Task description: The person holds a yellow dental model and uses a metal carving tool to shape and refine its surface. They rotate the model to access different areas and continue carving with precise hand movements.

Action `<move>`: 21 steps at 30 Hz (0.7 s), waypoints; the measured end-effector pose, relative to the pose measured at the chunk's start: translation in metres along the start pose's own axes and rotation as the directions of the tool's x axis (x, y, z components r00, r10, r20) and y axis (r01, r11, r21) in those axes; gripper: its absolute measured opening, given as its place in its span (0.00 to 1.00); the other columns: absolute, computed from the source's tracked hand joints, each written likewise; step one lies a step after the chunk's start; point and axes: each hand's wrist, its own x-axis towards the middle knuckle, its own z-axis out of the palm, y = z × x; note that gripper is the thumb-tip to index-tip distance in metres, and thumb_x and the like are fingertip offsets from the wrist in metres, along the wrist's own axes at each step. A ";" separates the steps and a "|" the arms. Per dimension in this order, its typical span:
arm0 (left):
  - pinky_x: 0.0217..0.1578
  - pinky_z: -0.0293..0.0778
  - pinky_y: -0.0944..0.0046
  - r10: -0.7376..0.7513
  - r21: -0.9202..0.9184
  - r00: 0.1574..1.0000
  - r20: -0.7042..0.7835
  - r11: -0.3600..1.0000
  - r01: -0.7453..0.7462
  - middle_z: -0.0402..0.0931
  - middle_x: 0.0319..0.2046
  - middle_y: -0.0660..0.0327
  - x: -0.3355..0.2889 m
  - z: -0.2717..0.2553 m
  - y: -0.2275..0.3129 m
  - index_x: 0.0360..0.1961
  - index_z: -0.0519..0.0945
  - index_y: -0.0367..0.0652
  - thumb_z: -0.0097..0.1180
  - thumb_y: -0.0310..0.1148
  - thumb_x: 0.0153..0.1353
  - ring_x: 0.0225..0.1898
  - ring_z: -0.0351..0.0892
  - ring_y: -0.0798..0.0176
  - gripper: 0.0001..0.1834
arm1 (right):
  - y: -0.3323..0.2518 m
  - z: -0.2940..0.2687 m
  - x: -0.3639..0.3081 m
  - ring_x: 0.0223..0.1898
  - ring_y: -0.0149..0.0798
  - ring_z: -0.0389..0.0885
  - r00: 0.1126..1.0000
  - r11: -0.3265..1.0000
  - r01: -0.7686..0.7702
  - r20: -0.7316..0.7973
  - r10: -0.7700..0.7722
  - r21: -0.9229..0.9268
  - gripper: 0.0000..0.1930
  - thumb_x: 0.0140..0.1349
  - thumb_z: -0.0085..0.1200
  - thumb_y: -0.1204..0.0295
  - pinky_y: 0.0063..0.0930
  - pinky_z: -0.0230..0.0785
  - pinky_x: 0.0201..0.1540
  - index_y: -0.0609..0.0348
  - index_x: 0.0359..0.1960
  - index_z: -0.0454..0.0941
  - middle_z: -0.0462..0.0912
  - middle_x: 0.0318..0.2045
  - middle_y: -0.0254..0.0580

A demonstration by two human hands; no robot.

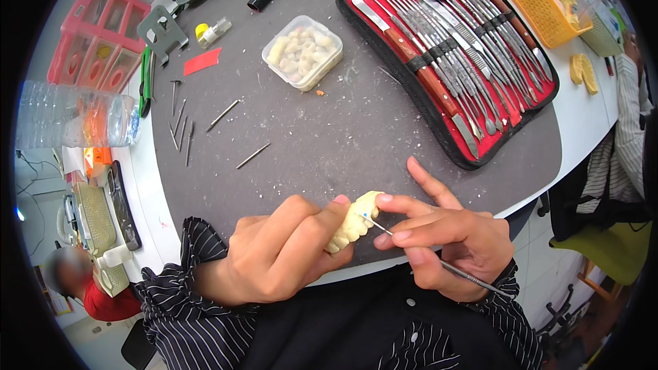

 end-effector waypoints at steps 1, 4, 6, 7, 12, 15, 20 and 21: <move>0.14 0.68 0.71 -0.010 0.006 1.000 0.005 1.000 0.010 0.69 0.21 0.65 0.000 0.000 0.001 0.38 0.81 0.35 0.69 0.26 0.38 0.15 0.70 0.71 0.22 | 0.001 0.001 0.000 0.50 0.53 0.81 1.000 1.000 0.000 -0.014 0.000 -0.005 0.06 0.57 0.53 0.82 0.62 0.43 0.68 0.61 0.37 0.75 0.86 0.30 0.50; 0.14 0.68 0.71 -0.023 0.014 1.000 0.015 1.000 0.023 0.70 0.22 0.64 0.001 0.000 0.000 0.39 0.81 0.36 0.69 0.26 0.38 0.15 0.71 0.71 0.22 | 0.001 0.007 0.000 0.50 0.53 0.81 0.999 0.999 -0.001 -0.051 0.000 -0.032 0.07 0.57 0.53 0.82 0.62 0.43 0.68 0.61 0.37 0.75 0.86 0.30 0.50; 0.14 0.69 0.71 -0.028 0.008 1.000 0.013 1.000 0.028 0.70 0.23 0.64 0.001 0.000 0.000 0.39 0.81 0.36 0.69 0.26 0.38 0.16 0.72 0.71 0.22 | 0.001 0.008 0.000 0.50 0.53 0.81 0.998 0.998 -0.003 -0.069 -0.001 -0.058 0.07 0.57 0.53 0.82 0.63 0.44 0.68 0.61 0.37 0.75 0.86 0.30 0.50; 0.14 0.69 0.71 -0.031 0.001 0.999 0.009 1.000 0.031 0.70 0.23 0.64 0.001 0.001 0.000 0.40 0.81 0.36 0.69 0.26 0.38 0.16 0.72 0.70 0.22 | 0.000 0.008 0.000 0.50 0.53 0.81 0.997 0.999 -0.005 -0.077 0.002 -0.043 0.07 0.57 0.53 0.82 0.63 0.44 0.68 0.60 0.37 0.76 0.86 0.30 0.50; 0.15 0.70 0.71 -0.031 -0.018 0.999 0.015 0.999 0.032 0.71 0.23 0.64 0.001 -0.001 0.000 0.40 0.81 0.35 0.69 0.26 0.38 0.17 0.73 0.70 0.22 | -0.001 0.004 0.001 0.50 0.52 0.81 0.999 0.999 0.026 -0.024 -0.027 -0.048 0.07 0.57 0.54 0.82 0.63 0.46 0.67 0.60 0.37 0.77 0.86 0.31 0.49; 0.15 0.69 0.70 -0.036 -0.016 0.999 0.018 0.999 0.037 0.71 0.23 0.64 0.001 -0.001 0.000 0.39 0.81 0.35 0.69 0.26 0.38 0.17 0.73 0.70 0.22 | -0.002 0.005 0.001 0.50 0.52 0.81 0.999 0.996 0.010 -0.038 -0.013 -0.087 0.07 0.56 0.55 0.82 0.63 0.45 0.68 0.60 0.36 0.78 0.86 0.31 0.47; 0.14 0.68 0.70 -0.045 -0.006 0.999 0.022 0.999 0.045 0.70 0.23 0.64 0.003 0.001 -0.001 0.39 0.81 0.35 0.69 0.26 0.39 0.16 0.71 0.70 0.22 | 0.001 0.010 0.001 0.50 0.52 0.81 0.998 0.996 0.007 -0.068 -0.013 -0.092 0.08 0.57 0.55 0.82 0.61 0.45 0.68 0.60 0.38 0.77 0.86 0.30 0.46; 0.14 0.68 0.70 -0.050 -0.006 0.998 0.022 0.999 0.050 0.70 0.23 0.64 0.003 0.001 -0.001 0.39 0.81 0.35 0.69 0.26 0.39 0.16 0.71 0.70 0.21 | 0.002 0.011 0.001 0.50 0.52 0.82 0.998 0.995 0.014 -0.067 -0.020 -0.094 0.08 0.57 0.55 0.82 0.60 0.45 0.68 0.59 0.38 0.76 0.86 0.30 0.47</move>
